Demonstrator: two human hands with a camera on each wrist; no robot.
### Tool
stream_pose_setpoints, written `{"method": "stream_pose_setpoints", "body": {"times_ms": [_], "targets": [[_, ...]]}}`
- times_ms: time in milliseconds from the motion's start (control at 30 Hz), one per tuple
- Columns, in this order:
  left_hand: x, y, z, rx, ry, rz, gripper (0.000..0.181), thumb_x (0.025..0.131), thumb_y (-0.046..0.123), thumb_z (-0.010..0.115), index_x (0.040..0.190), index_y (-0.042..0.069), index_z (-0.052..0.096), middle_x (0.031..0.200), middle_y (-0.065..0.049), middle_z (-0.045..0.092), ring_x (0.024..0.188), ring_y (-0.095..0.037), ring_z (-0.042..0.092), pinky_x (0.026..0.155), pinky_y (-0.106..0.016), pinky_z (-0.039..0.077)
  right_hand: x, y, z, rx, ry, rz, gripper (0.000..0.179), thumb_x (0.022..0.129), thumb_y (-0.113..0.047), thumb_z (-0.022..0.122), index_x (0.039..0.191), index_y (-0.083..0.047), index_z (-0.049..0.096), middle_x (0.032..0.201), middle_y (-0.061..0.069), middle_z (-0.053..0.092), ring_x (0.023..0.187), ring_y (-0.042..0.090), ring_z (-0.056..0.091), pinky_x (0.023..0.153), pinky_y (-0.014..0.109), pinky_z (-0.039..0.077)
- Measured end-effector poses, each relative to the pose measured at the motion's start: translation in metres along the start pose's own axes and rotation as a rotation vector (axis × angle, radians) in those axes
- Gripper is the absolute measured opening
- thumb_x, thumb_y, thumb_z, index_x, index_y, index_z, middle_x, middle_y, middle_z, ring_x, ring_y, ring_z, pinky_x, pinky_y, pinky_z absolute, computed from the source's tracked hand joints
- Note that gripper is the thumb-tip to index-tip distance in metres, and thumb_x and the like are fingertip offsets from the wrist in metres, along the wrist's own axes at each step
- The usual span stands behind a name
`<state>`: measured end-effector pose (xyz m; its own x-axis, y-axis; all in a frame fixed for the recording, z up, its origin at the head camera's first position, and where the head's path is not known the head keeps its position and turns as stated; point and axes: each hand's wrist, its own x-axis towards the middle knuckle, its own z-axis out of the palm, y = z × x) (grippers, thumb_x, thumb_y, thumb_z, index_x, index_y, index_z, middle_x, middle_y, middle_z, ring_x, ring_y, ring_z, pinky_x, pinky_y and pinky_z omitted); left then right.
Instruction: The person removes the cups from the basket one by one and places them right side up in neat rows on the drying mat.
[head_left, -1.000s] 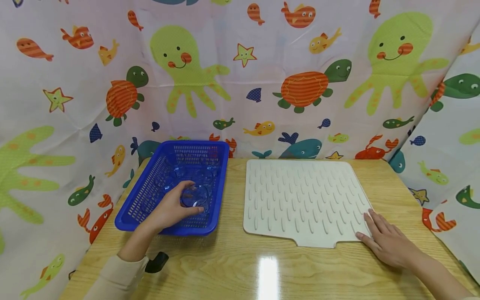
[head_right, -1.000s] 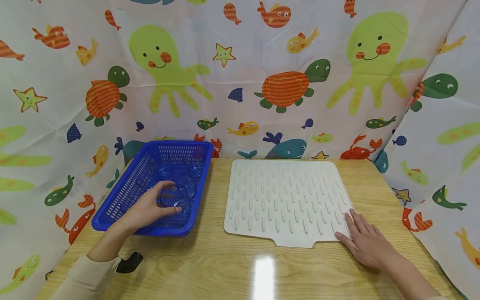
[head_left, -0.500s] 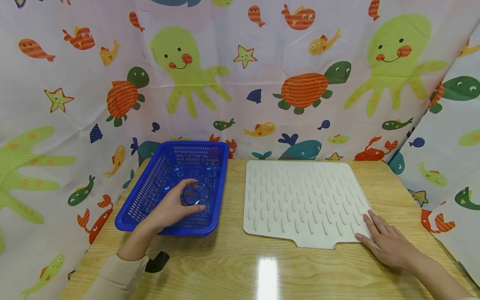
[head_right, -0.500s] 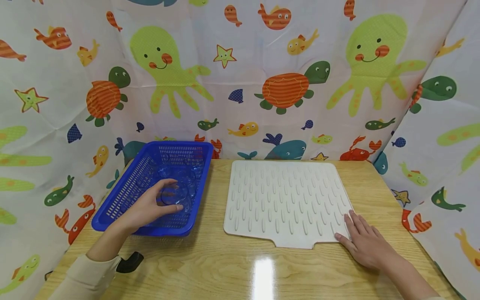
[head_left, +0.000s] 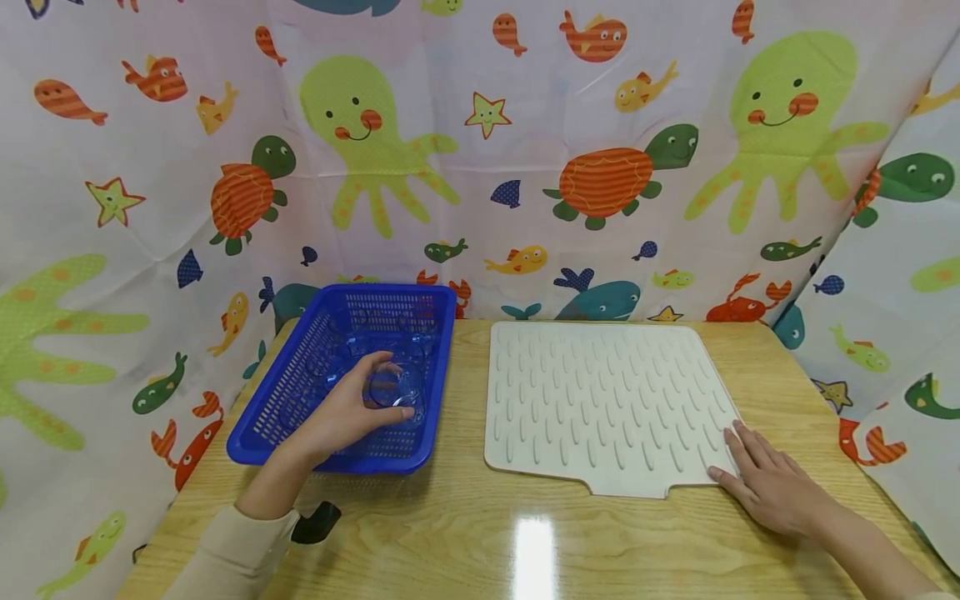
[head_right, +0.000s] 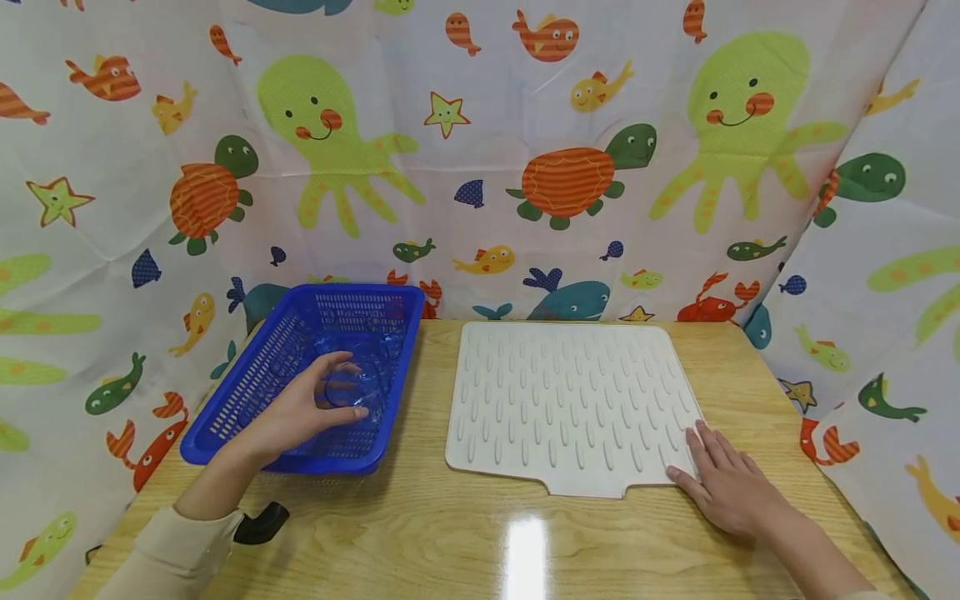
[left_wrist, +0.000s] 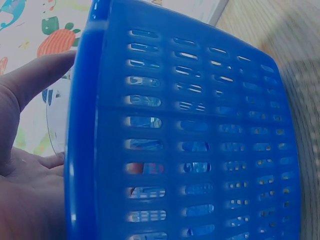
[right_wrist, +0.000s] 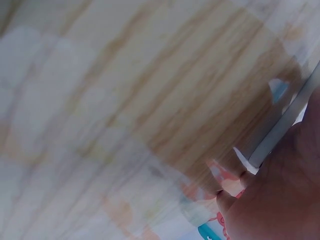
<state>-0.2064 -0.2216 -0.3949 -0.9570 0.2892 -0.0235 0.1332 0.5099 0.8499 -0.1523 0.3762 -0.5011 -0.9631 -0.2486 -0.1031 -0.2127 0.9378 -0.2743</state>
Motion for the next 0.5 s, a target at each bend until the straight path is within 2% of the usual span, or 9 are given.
{"method": "stream_pose_setpoints", "body": {"times_ms": [267, 500], "targets": [[0.0022, 0.001, -0.0008, -0.056, -0.009, -0.024, 0.091, 0.086, 0.031, 0.085, 0.157, 0.01, 0.032, 0.154, -0.015, 0.045, 0.138, -0.038, 0.047, 0.101, -0.053, 0.051, 0.0012, 0.0017, 0.0006, -0.009, 0.003, 0.004, 0.082, 0.108, -0.049, 0.045, 0.156, 0.013, 0.021, 0.16, 0.04, 0.016, 0.142, 0.064, 0.019, 0.107, 0.077, 0.019], [0.0026, 0.0031, -0.0018, -0.129, -0.021, -0.044, 0.088, 0.086, 0.032, 0.085, 0.156, 0.011, 0.035, 0.154, -0.015, 0.044, 0.139, -0.038, 0.044, 0.103, -0.054, 0.049, 0.0011, 0.0007, 0.0002, -0.009, 0.001, 0.005, 0.082, 0.108, -0.049, 0.045, 0.155, 0.013, 0.023, 0.159, 0.04, 0.018, 0.141, 0.064, 0.02, 0.107, 0.077, 0.019]]}}
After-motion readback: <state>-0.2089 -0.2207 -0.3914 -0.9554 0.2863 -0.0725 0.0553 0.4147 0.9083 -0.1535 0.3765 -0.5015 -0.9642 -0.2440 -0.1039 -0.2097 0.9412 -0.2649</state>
